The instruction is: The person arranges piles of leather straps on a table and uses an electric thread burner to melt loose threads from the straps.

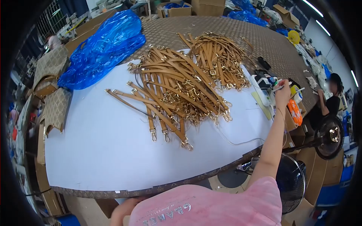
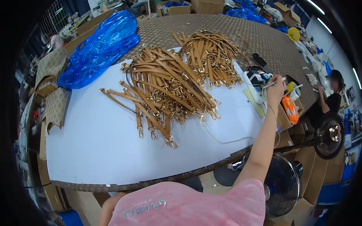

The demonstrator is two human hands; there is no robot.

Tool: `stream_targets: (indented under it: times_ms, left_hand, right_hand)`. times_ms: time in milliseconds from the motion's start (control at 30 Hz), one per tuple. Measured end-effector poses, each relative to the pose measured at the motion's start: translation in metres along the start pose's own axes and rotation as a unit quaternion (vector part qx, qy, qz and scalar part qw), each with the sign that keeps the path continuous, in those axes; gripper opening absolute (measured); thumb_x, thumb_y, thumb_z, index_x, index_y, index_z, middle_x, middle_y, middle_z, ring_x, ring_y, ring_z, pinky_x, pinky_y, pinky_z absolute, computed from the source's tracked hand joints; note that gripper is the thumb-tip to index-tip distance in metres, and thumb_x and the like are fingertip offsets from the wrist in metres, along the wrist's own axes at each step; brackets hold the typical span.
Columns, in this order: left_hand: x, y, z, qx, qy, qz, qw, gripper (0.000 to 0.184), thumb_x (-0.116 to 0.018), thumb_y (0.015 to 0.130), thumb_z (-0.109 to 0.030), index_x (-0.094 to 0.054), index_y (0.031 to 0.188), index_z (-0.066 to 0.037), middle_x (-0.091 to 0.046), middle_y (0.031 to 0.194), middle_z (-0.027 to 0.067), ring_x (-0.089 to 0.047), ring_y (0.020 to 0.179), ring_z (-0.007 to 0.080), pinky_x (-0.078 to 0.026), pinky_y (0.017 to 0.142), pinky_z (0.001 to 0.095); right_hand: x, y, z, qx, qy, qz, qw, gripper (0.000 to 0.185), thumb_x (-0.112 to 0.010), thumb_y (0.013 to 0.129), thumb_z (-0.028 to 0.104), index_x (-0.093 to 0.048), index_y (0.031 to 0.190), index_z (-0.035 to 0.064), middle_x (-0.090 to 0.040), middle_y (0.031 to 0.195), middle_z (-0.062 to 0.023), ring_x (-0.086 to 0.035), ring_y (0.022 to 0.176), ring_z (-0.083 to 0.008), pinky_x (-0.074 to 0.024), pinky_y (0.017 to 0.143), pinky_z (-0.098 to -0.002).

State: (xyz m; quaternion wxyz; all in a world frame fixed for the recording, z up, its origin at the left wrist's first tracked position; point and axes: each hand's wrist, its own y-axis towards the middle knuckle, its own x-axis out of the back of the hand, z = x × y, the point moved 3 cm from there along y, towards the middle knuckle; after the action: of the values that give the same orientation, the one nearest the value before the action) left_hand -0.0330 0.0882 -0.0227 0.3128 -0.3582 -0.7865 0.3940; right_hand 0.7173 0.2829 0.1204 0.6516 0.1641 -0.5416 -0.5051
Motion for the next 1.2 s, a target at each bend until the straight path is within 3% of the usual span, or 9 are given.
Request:
stream_targets:
  times_ms: [33, 200, 367, 567, 733, 900, 1000, 1067, 1200]
  left_hand:
    - [0.004, -0.034, -0.068, -0.073, -0.030, 0.014, 0.997, 0.034, -0.057, 0.094, -0.020, -0.060, 0.125, -0.005, -0.067, 0.114, 0.0141, -0.064, 0.103, 0.0245, -0.050, 0.091, 0.0343]
    - [0.037, -0.058, -0.131, -0.117, -0.054, 0.047, 0.991, 0.034, -0.060, 0.092, -0.016, -0.060, 0.124, -0.005, -0.067, 0.114, 0.0121, -0.066, 0.100, 0.0222, -0.050, 0.090, 0.0318]
    - [0.083, -0.052, -0.193, -0.226, 0.044, -0.113, 0.966, 0.029, -0.064, 0.087, -0.009, -0.064, 0.116, -0.004, -0.069, 0.106, 0.0101, -0.065, 0.099, 0.0215, -0.050, 0.088, 0.0318]
    - [0.144, -0.002, -0.325, -0.398, 0.211, -0.214, 0.867, 0.020, -0.065, 0.083, -0.003, -0.067, 0.103, -0.004, -0.069, 0.100, 0.0129, -0.065, 0.093, 0.0304, -0.050, 0.085, 0.0359]
    - [0.170, 0.069, -0.442, -0.515, 0.423, -0.270, 0.695, 0.020, -0.064, 0.082, -0.003, -0.066, 0.102, -0.004, -0.066, 0.102, 0.0111, -0.060, 0.099, 0.0327, -0.049, 0.086, 0.0397]
    - [0.213, 0.148, -0.528, -0.537, 0.406, -0.287, 0.681, 0.024, -0.065, 0.086, -0.014, -0.063, 0.108, -0.004, -0.062, 0.110, 0.0155, -0.057, 0.107, 0.0356, -0.046, 0.094, 0.0416]
    - [0.239, 0.213, -0.570, -0.511, 0.355, -0.299, 0.724, 0.035, -0.067, 0.086, -0.017, -0.059, 0.117, -0.005, -0.062, 0.113, 0.0172, -0.060, 0.102, 0.0350, -0.048, 0.090, 0.0426]
    - [0.245, 0.249, -0.590, -0.492, 0.363, -0.430, 0.664, 0.053, -0.068, 0.086, -0.033, -0.050, 0.129, -0.008, -0.063, 0.112, 0.0207, -0.062, 0.101, 0.0373, -0.049, 0.087, 0.0446]
    - [0.237, 0.283, -0.605, -0.346, 0.389, -0.397, 0.756, 0.070, -0.071, 0.082, -0.044, -0.042, 0.135, -0.009, -0.065, 0.107, 0.0231, -0.063, 0.098, 0.0405, -0.050, 0.086, 0.0461]
  right_hand:
    - [0.007, -0.001, 0.012, 0.000, -0.018, 0.036, 0.999, 0.013, -0.059, 0.080, 0.003, -0.055, 0.092, 0.0061, -0.063, 0.086, -0.0170, -0.062, 0.082, -0.0366, -0.0471, 0.071, -0.0431]
    - [0.015, -0.001, -0.002, -0.021, -0.084, 0.125, 0.988, 0.012, -0.058, 0.080, 0.003, -0.056, 0.091, 0.0075, -0.063, 0.084, -0.0195, -0.062, 0.085, -0.0369, -0.0469, 0.074, -0.0449]
    - [0.027, 0.013, -0.001, -0.027, -0.111, 0.150, 0.982, 0.015, -0.066, 0.083, 0.018, -0.059, 0.092, 0.0090, -0.064, 0.084, -0.0202, -0.063, 0.085, -0.0385, -0.0476, 0.074, -0.0470]
    - [0.002, 0.087, 0.067, 0.014, -0.005, 0.032, 0.999, 0.025, -0.069, 0.085, 0.029, -0.061, 0.095, 0.0077, -0.068, 0.086, -0.0181, -0.065, 0.084, -0.0390, -0.0495, 0.071, -0.0456]
    - [-0.122, 0.142, 0.092, 0.028, -0.008, 0.041, 0.999, 0.015, -0.055, 0.091, 0.024, -0.059, 0.095, 0.0101, -0.066, 0.080, -0.0188, -0.066, 0.082, -0.0390, -0.0495, 0.070, -0.0495]
    - [-0.255, 0.139, 0.020, 0.017, -0.089, 0.097, 0.991, 0.014, -0.048, 0.090, 0.016, -0.057, 0.099, 0.0103, -0.067, 0.082, -0.0195, -0.067, 0.082, -0.0373, -0.0511, 0.070, -0.0499]
    - [-0.295, 0.129, -0.004, -0.045, -0.118, 0.156, 0.980, 0.015, -0.047, 0.090, 0.015, -0.057, 0.100, 0.0079, -0.068, 0.086, -0.0194, -0.067, 0.084, -0.0372, -0.0525, 0.072, -0.0495]
    - [-0.302, 0.130, -0.005, -0.064, -0.127, 0.179, 0.974, 0.017, -0.045, 0.091, 0.014, -0.057, 0.100, 0.0059, -0.068, 0.088, -0.0207, -0.067, 0.087, -0.0377, -0.0534, 0.074, -0.0489]
    - [-0.321, 0.137, -0.019, -0.066, -0.154, 0.162, 0.972, 0.022, -0.041, 0.094, 0.018, -0.059, 0.100, 0.0056, -0.068, 0.092, -0.0220, -0.067, 0.089, -0.0380, -0.0537, 0.076, -0.0492]
